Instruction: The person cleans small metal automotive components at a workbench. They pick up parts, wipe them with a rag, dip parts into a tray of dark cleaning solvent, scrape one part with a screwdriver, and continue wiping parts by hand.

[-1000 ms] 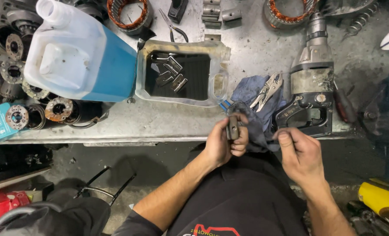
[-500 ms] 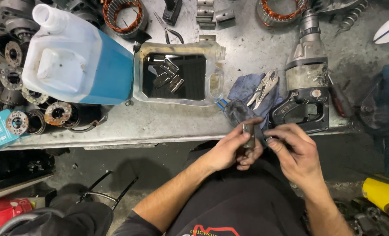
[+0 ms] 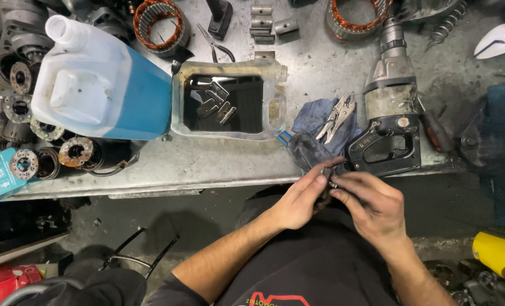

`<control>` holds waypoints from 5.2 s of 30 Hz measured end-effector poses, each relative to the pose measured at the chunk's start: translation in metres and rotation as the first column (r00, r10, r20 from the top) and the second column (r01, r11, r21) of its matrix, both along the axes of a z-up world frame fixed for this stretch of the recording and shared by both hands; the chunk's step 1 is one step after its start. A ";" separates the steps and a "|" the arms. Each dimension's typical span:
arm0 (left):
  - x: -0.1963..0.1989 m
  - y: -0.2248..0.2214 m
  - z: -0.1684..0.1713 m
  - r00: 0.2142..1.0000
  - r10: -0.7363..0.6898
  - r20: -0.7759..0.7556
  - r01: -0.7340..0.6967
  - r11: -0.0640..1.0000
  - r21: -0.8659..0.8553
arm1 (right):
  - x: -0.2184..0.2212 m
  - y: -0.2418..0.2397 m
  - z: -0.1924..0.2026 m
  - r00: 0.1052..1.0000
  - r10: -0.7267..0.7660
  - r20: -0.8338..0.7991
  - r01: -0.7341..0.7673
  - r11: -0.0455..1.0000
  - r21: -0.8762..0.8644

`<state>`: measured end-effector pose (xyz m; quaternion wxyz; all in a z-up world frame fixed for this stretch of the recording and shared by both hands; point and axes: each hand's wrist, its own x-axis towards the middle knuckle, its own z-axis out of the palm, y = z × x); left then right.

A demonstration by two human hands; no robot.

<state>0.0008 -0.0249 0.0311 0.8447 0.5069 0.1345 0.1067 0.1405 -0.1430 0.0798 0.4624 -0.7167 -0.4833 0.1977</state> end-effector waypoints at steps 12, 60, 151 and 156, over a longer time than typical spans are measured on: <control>0.006 -0.003 0.000 1.000 -0.014 -0.009 0.015 0.994 0.105 | 0.001 -0.010 -0.002 0.998 -0.049 0.050 0.048 0.999 0.023; 0.133 -0.072 0.016 0.931 -0.278 0.238 0.261 0.960 0.102 | 0.085 -0.117 0.027 0.896 -0.428 0.119 0.419 0.903 0.092; 0.193 -0.162 0.014 0.949 -0.252 0.189 0.269 0.961 -0.070 | 0.208 -0.210 0.029 0.988 -0.035 -0.149 0.028 0.999 -0.046; 0.186 -0.137 0.030 0.941 -0.259 0.217 0.235 0.963 0.128 | 0.199 -0.209 -0.025 0.870 -0.185 -0.457 0.120 0.978 -0.168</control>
